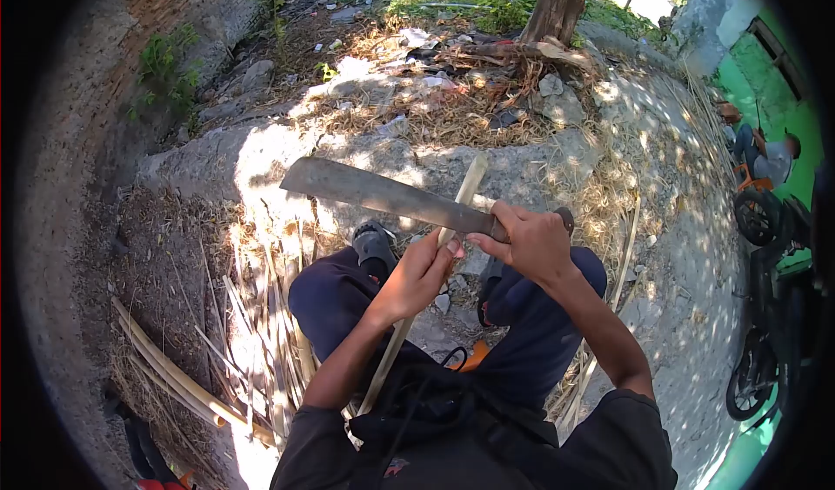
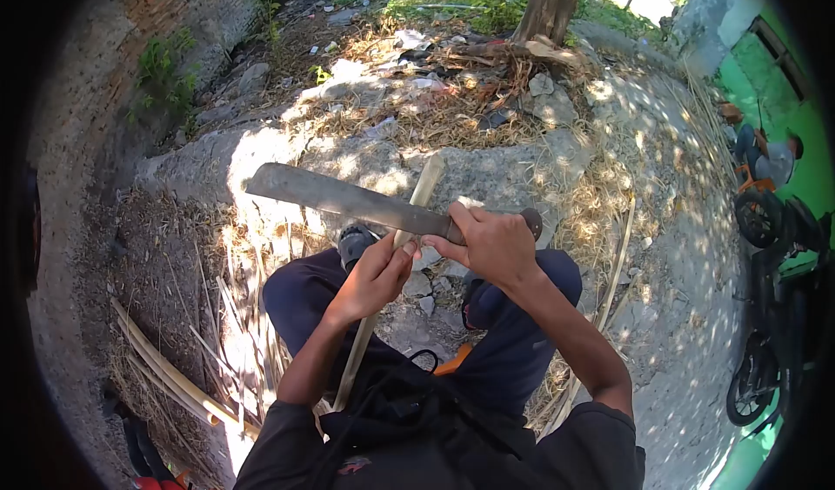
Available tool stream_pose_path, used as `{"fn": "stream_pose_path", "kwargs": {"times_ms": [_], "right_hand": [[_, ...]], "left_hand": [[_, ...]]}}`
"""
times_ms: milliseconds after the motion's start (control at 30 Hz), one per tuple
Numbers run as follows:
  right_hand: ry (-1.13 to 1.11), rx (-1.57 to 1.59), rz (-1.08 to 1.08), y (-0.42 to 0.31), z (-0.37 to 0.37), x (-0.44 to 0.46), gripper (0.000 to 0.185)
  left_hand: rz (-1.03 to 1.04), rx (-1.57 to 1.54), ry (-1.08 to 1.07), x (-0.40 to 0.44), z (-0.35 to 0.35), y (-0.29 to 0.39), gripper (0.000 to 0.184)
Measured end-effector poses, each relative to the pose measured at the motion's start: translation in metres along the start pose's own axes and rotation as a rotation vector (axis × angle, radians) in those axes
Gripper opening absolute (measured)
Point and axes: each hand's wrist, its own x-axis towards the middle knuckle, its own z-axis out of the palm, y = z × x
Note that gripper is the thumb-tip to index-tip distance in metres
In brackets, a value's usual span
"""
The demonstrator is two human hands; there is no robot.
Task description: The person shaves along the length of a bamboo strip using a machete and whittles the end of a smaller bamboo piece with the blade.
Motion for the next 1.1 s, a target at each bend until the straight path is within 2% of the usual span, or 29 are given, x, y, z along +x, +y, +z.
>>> {"fn": "stream_pose_path", "kwargs": {"times_ms": [33, 167, 233, 267, 367, 433, 500, 567, 633, 700, 767, 833, 867, 933, 967, 1033, 1100], "right_hand": [[-0.03, -0.002, 0.067, 0.0, -0.002, 0.002, 0.047], [-0.02, 0.053, 0.124, 0.003, -0.004, 0.006, 0.047], [-0.001, 0.001, -0.03, 0.003, 0.002, 0.001, 0.052], [0.001, 0.0, -0.027, 0.005, 0.001, 0.003, 0.052], [0.026, 0.019, 0.056, 0.011, -0.009, 0.013, 0.051], [0.032, 0.045, 0.298, 0.019, -0.019, 0.02, 0.05], [0.036, 0.074, 0.293, 0.022, -0.016, 0.013, 0.049], [0.052, 0.093, 0.097, 0.017, -0.008, 0.0, 0.051], [0.064, 0.095, 0.04, 0.01, 0.0, -0.005, 0.054], [0.024, -0.047, -0.106, 0.005, 0.001, -0.007, 0.055], [0.068, -0.054, -0.09, 0.009, 0.002, -0.001, 0.054], [0.035, 0.03, 0.047, 0.011, 0.001, 0.005, 0.052], [0.037, 0.029, 0.042, 0.009, 0.001, 0.005, 0.052], [0.01, 0.151, 0.032, 0.005, 0.003, -0.001, 0.046], [0.013, 0.153, 0.035, 0.005, 0.002, -0.001, 0.046], [0.044, 0.023, 0.005, 0.006, -0.001, 0.0, 0.045], [0.037, 0.031, 0.074, 0.01, -0.001, 0.006, 0.045]], "left_hand": [[0.13, 0.177, 0.085, -0.001, 0.003, -0.003, 0.02], [0.088, 0.234, 0.117, 0.002, 0.006, 0.002, 0.024], [0.173, 0.321, 0.191, 0.004, 0.011, 0.0, 0.021], [0.174, 0.322, 0.189, 0.004, 0.012, -0.001, 0.021], [0.132, 0.401, 0.241, -0.006, 0.016, -0.005, 0.018], [0.157, 0.423, 0.218, -0.009, 0.017, -0.003, 0.016], [0.178, 0.425, 0.213, -0.005, 0.016, -0.004, 0.016], [0.197, 0.427, 0.211, -0.001, 0.017, -0.003, 0.015], [0.217, 0.384, 0.23, 0.0, 0.016, 0.0, 0.014], [0.228, 0.398, 0.261, -0.001, 0.018, -0.006, 0.014], [0.245, 0.408, 0.296, -0.001, 0.018, -0.007, 0.014], [0.144, 0.472, 0.223, -0.001, 0.014, 0.002, 0.011], [0.147, 0.473, 0.228, -0.002, 0.013, 0.007, 0.011], [0.023, 0.361, 0.137, -0.003, 0.012, 0.016, 0.012], [0.022, 0.365, 0.134, -0.002, 0.012, 0.013, 0.012], [0.179, 0.36, 0.232, -0.002, 0.016, 0.005, 0.017], [0.134, 0.373, 0.213, -0.002, 0.014, 0.008, 0.014]]}}
